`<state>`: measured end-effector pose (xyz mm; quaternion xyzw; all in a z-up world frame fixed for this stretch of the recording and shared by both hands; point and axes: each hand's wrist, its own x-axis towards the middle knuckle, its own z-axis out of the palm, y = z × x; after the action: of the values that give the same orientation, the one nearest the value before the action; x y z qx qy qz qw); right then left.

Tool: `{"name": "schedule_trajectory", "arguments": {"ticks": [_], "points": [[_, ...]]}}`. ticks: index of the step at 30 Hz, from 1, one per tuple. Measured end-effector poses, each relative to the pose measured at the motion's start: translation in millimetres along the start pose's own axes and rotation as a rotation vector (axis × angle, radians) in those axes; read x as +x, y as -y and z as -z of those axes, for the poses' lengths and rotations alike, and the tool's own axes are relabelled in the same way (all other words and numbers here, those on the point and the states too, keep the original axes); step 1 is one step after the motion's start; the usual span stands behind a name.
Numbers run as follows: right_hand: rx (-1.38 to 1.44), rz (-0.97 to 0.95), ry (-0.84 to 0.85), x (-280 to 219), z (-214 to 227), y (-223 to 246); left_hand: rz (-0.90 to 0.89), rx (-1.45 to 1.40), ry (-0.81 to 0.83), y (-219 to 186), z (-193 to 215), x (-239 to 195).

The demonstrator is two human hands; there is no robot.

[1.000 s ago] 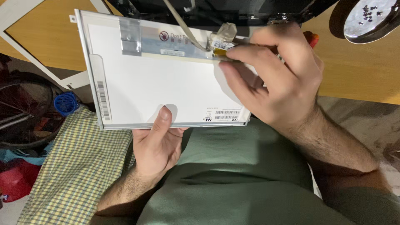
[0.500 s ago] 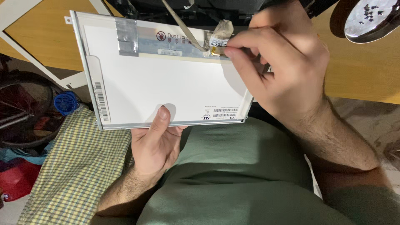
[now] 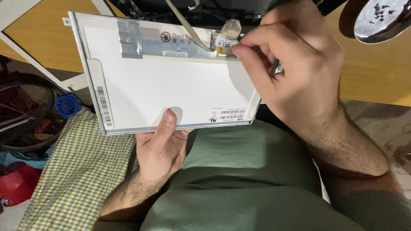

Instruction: The person connects a ribbon cable to the back of a laptop screen, then uses a screwdriver to secure the screen to the laptop chassis. They align and attach the white screen bezel around the display, then continue using the screwdriver on the laptop's internal components.

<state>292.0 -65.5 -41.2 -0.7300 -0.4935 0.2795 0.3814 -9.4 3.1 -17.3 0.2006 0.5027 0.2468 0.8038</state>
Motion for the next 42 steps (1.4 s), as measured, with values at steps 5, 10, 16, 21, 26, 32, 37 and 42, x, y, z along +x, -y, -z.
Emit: {"name": "schedule_trajectory", "arguments": {"ticks": [5, 10, 16, 21, 26, 32, 37, 42], "points": [[0.002, -0.023, 0.089, 2.6, 5.9, -0.6, -0.011, -0.024, 0.005, 4.0, 1.4, -2.0], [0.045, -0.033, 0.180, 7.5, 10.8, -9.0, 0.016, 0.019, -0.059, 2.8, -2.1, -3.2], [0.018, 0.009, 0.217, 10.6, 11.8, -9.2, 0.114, 0.114, -0.120, -4.7, -11.5, -2.3], [0.003, 0.034, 0.208, 11.4, 12.1, -7.3, 0.189, 0.105, -0.119, -9.2, -13.1, -3.1], [0.012, 0.018, 0.214, 13.2, 13.0, -7.3, 0.070, 0.029, -0.056, -5.2, -13.0, -1.1], [0.031, -0.028, 0.165, 6.2, 6.7, -14.3, 0.041, 0.025, -0.075, -8.0, -16.0, 5.3], [0.097, 0.000, 0.125, 3.7, 5.0, -12.3, 0.065, -0.003, -0.073, -7.2, -12.2, 3.8], [0.050, -0.001, 0.104, 3.1, 2.3, -19.3, 0.054, -0.006, -0.044, -7.5, -9.8, 3.0]]}}
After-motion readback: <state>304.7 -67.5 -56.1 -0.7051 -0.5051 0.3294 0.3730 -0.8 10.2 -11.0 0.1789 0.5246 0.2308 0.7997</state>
